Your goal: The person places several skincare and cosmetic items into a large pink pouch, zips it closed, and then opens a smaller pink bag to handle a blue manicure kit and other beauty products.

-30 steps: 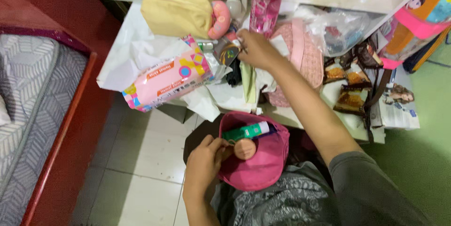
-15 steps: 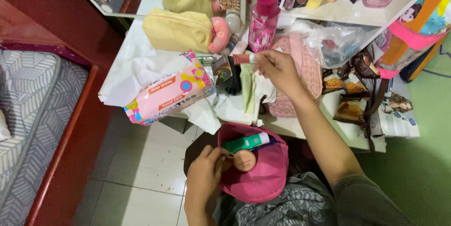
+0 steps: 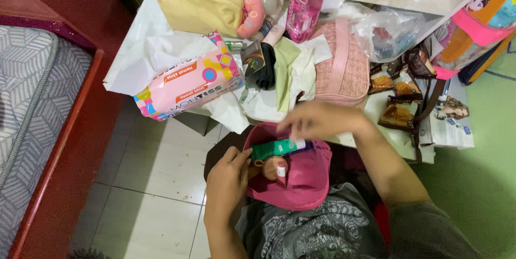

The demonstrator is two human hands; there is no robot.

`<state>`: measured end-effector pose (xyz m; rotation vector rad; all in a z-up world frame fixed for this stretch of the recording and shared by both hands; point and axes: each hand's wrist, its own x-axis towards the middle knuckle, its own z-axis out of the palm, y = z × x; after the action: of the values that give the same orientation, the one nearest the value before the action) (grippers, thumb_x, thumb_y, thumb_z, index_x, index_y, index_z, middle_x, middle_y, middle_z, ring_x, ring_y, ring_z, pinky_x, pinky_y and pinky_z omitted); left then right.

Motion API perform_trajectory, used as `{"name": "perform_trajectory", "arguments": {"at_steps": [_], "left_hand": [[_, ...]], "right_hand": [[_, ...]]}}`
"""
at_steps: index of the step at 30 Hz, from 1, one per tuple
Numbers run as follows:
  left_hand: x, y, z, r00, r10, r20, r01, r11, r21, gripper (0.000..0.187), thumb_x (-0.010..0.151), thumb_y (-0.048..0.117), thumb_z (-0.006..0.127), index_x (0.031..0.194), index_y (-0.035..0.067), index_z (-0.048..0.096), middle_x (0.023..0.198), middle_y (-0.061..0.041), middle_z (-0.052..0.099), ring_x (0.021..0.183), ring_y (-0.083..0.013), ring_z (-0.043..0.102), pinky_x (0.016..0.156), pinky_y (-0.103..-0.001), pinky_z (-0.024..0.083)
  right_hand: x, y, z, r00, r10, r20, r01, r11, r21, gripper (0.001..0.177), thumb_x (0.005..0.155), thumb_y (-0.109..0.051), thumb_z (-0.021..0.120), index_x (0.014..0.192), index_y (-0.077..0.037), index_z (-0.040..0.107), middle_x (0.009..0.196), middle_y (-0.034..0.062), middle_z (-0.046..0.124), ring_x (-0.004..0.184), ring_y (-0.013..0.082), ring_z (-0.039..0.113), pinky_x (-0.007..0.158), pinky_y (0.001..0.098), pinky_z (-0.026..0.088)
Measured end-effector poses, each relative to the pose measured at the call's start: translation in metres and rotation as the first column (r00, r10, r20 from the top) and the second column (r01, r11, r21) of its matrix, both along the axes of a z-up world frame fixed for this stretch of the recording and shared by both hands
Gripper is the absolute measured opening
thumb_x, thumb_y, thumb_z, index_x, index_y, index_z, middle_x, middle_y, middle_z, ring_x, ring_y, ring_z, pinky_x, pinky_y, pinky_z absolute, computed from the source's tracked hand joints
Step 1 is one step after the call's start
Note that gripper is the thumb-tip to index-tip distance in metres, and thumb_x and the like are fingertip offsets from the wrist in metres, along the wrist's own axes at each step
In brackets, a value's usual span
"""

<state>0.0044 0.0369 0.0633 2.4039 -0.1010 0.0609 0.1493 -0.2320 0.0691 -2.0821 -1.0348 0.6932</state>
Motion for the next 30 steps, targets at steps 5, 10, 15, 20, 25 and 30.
{"name": "perform_trajectory", "arguments": {"at_steps": [5,10,15,20,25,30], "left_hand": [[0.006,0.002,-0.001,0.999,-0.049,0.017,0.049,0.998,-0.048,0.024,0.090,0.013,0.066,0.112,0.008,0.074,0.087,-0.012,0.059,0.079,-0.0343,0.064,0.067,-0.045,0.050],[0.018,0.007,-0.012,0.997,-0.070,0.017,0.071,0.997,-0.039,0.025,0.088,0.012,0.069,0.112,0.009,0.075,0.085,-0.012,0.058,0.077,-0.0335,0.064,0.065,-0.044,0.050],[0.035,0.016,-0.034,0.996,-0.036,-0.077,0.030,0.996,-0.082,0.027,0.084,0.009,0.071,0.111,0.010,0.075,0.083,-0.010,0.059,0.074,-0.0306,0.066,0.065,-0.041,0.052],[0.047,0.021,-0.059,0.997,-0.073,-0.025,0.070,0.990,-0.124,0.028,0.083,0.007,0.071,0.110,0.010,0.076,0.097,-0.009,0.069,0.083,-0.0312,0.070,0.071,-0.040,0.055],[0.054,0.027,-0.074,0.993,-0.113,-0.018,0.110,0.986,-0.129,0.030,0.082,0.008,0.072,0.111,0.010,0.077,0.113,-0.011,0.071,0.092,-0.0340,0.072,0.074,-0.041,0.057],[0.055,0.033,-0.074,0.990,-0.087,-0.115,0.069,0.987,-0.146,0.027,0.084,0.010,0.071,0.110,0.011,0.077,0.107,-0.009,0.071,0.090,-0.0315,0.073,0.073,-0.040,0.057]], "right_hand": [[0.097,0.005,-0.002,0.823,-0.480,0.303,0.437,0.877,0.200,0.020,0.100,-0.016,0.063,0.117,-0.005,0.067,0.101,0.0124,0.074,0.089,0.0238,0.074,0.080,0.0364,0.057],[0.162,0.047,-0.026,0.599,-0.331,0.729,0.308,0.936,0.172,0.034,0.083,0.003,0.060,0.116,-0.003,0.066,0.114,0.0149,0.067,0.110,0.0365,0.062,0.094,0.0427,0.052],[0.189,0.060,-0.041,0.586,-0.224,0.779,0.336,0.942,0.018,0.030,0.086,-0.002,0.059,0.116,-0.003,0.062,0.117,0.0113,0.064,0.114,0.0346,0.058,0.094,0.0425,0.053],[0.197,0.066,-0.037,0.383,-0.028,0.923,0.344,0.932,-0.114,0.028,0.078,-0.015,0.063,0.106,-0.011,0.065,0.111,0.0071,0.062,0.103,0.0299,0.060,0.081,0.0397,0.057],[0.204,0.063,-0.030,0.347,0.030,0.937,0.283,0.949,-0.135,0.020,0.080,-0.017,0.066,0.100,-0.013,0.065,0.101,0.0032,0.063,0.103,0.0269,0.061,0.073,0.0400,0.057],[0.201,0.063,-0.008,0.479,0.022,0.877,0.200,0.971,-0.133,0.030,0.081,-0.010,0.068,0.111,-0.016,0.069,0.097,0.0011,0.066,0.098,0.0270,0.061,0.076,0.0402,0.057]]}}
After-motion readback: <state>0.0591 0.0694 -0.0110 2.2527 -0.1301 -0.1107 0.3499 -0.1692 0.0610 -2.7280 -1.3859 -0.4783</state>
